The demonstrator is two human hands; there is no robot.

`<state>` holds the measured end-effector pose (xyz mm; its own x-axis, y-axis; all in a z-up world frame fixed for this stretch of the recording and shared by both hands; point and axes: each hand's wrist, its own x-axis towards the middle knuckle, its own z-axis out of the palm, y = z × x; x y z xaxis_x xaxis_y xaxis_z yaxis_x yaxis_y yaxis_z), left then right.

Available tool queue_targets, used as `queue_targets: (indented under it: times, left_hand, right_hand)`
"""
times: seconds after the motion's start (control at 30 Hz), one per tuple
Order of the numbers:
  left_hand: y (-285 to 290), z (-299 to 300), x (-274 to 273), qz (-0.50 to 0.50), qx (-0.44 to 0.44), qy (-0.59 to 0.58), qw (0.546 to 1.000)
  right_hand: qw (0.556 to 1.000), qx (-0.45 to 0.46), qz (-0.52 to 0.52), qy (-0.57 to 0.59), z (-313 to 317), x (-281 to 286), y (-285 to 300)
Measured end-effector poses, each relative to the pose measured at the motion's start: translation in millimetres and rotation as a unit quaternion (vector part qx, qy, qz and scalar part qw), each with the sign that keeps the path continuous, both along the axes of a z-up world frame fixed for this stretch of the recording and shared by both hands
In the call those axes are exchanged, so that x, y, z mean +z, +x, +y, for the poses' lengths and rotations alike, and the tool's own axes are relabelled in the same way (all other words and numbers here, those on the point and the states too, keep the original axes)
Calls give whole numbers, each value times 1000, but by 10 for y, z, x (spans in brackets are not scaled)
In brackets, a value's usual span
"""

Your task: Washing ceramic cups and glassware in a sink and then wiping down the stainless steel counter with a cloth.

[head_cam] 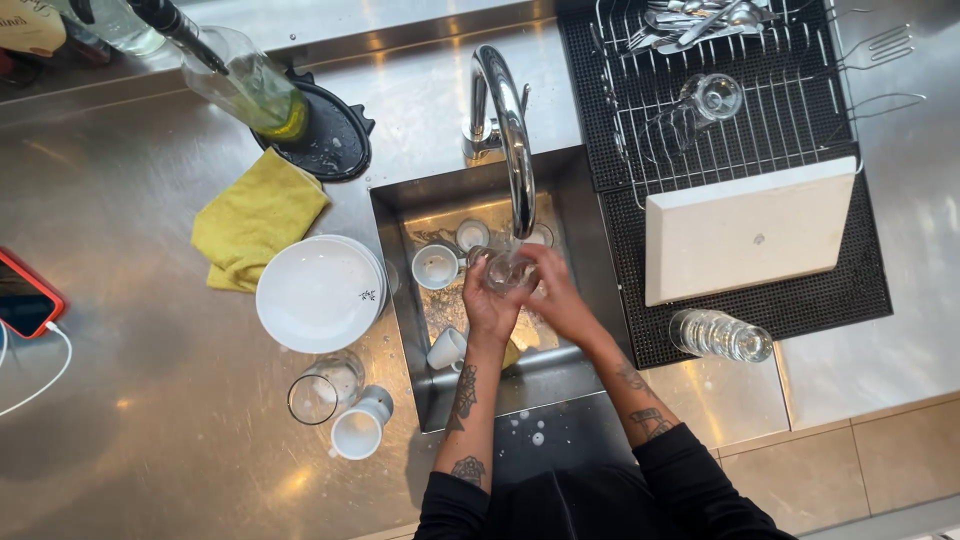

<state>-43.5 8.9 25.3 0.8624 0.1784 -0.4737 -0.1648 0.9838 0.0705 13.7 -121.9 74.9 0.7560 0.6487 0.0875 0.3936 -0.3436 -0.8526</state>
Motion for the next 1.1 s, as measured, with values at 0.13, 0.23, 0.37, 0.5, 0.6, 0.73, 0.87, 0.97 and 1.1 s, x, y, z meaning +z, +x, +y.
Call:
queue_targets:
  times: [0.13,0.23,0.37,0.5,0.6,0.73,0.87,0.97,1.1]
  left_hand:
    - [-49,-57,-84,-13,6,-18,1000]
    - [-96,-121,-182,-72,-17,-20,997]
    - [-154,-269,-436,-47,-17,-90,995]
    - [-66,-282,10,13,-21,-90,996]
    - [-61,-242,-39,-1,-19,-83,996]
    - [-18,-113,420,5,11,26,1000]
    - [-295,142,413,144,62,458,875]
    - [-530,297,452,196,70,716,667]
    - [-791,336,690,240,56,772,586]
  right_hand:
    - [944,-196,256,67,-134,-866,340]
    - [964,-145,43,-217,-171,-1789,637]
    - [948,-76,14,-310,-64,-2180,802]
    - [953,-135,202,-178,51,-1931,853]
    - [925,-131,232,-269,106,-1470,776]
    - [974,-46,-74,-211,-115,-1961,537]
    - [982,-100,122,-104,273,-673,150]
    - [987,-71,93,-111,323,-276,-14]
    - [992,-65,-11,-104,377,-150,-83]
